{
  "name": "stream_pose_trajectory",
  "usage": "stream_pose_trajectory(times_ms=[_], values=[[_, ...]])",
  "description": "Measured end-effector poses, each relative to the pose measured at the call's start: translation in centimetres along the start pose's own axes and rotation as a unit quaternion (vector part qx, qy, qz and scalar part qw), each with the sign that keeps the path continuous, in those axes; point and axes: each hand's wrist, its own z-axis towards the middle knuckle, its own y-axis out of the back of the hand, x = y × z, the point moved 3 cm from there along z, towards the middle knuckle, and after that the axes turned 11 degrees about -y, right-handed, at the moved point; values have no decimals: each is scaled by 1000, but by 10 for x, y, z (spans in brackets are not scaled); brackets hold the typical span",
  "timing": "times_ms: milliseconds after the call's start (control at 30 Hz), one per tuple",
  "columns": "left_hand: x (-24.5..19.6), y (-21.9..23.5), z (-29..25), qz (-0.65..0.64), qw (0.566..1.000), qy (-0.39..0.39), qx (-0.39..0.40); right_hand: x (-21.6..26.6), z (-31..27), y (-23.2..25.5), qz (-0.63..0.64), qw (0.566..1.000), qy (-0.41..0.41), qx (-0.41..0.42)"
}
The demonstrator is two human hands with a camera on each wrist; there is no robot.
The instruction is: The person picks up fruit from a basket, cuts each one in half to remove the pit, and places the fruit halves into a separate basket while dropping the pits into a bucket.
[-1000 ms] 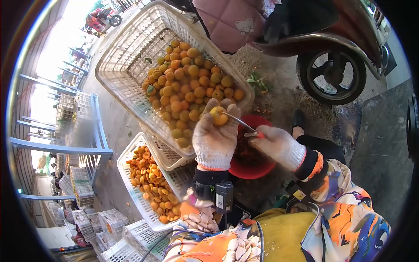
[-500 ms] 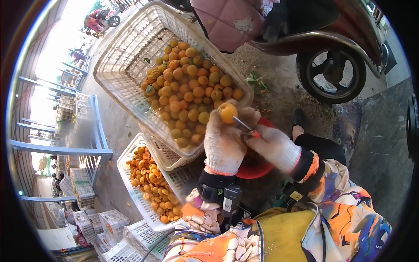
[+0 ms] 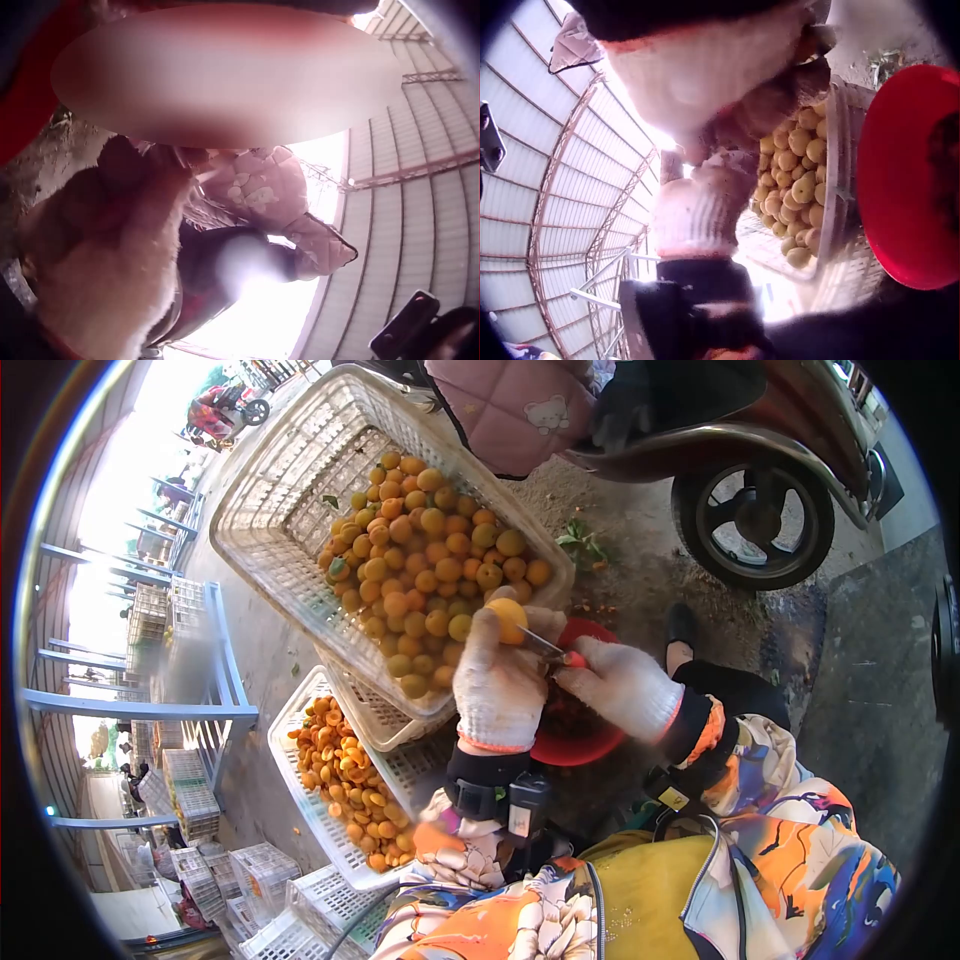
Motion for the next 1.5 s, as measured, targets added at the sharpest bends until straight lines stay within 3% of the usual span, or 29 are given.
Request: stream_pose_trajectory(times_ms=[67, 200, 300, 367, 400, 467, 500, 567, 767, 800, 867, 967, 1100, 1167, 1233, 1267, 1400, 1467, 1500], values=[[-1, 1, 0, -85, 995, 14, -56, -4, 1, -5, -42, 997, 37, -50], [-2, 1, -4, -17, 999, 50, -3, -1, 3, -8, 31, 995, 69, -60], [-5, 7, 0, 34, 999, 36, 2, 1, 2, -3, -30, 997, 59, -35], [-8, 17, 8, 117, 993, -5, -5, 5, -1, 2, 81, 995, -11, 49], [-10, 19, 10, 116, 993, -5, -6, 6, -1, 3, 80, 995, -10, 51], [-19, 17, 13, 285, 956, -64, 39, 6, -1, 3, 150, 982, -51, 101], [-22, 18, 11, 285, 956, -64, 36, 3, 0, 0, 149, 982, -51, 104], [-20, 15, 9, 194, 978, 5, 81, -3, 4, -6, 184, 973, -53, 131], [-11, 9, 2, 110, 993, -39, 10, -2, -2, -12, 209, 968, -56, 125], [-10, 7, 0, 110, 993, -39, 10, -6, -1, -14, 209, 968, -56, 125], [-8, 5, -1, 100, 994, -53, -11, -9, 1, -15, 129, 986, 28, 99], [-10, 11, 3, 175, 977, -118, -21, -1, -7, -7, 172, 978, -38, 114], [-13, 10, 4, 207, 971, -118, 15, -9, -5, -10, 208, 969, -45, 129], [-3, 7, -1, 60, 997, -43, -3, -11, 0, -14, 141, 986, 35, 80], [10, -5, -13, 4, 999, 33, -34, -2, 4, -15, 137, 989, 29, 56], [13, 2, -11, 24, 999, 27, -4, 3, 6, -13, 132, 990, 26, 30], [9, 5, -4, 29, 997, 73, -19, -3, 12, -13, 166, 985, 24, 40], [3, 8, 3, 175, 983, -23, 47, -10, 15, -15, 221, 968, -60, 99], [4, 9, 1, 174, 983, -23, 45, -12, 16, -16, 220, 968, -61, 101]])
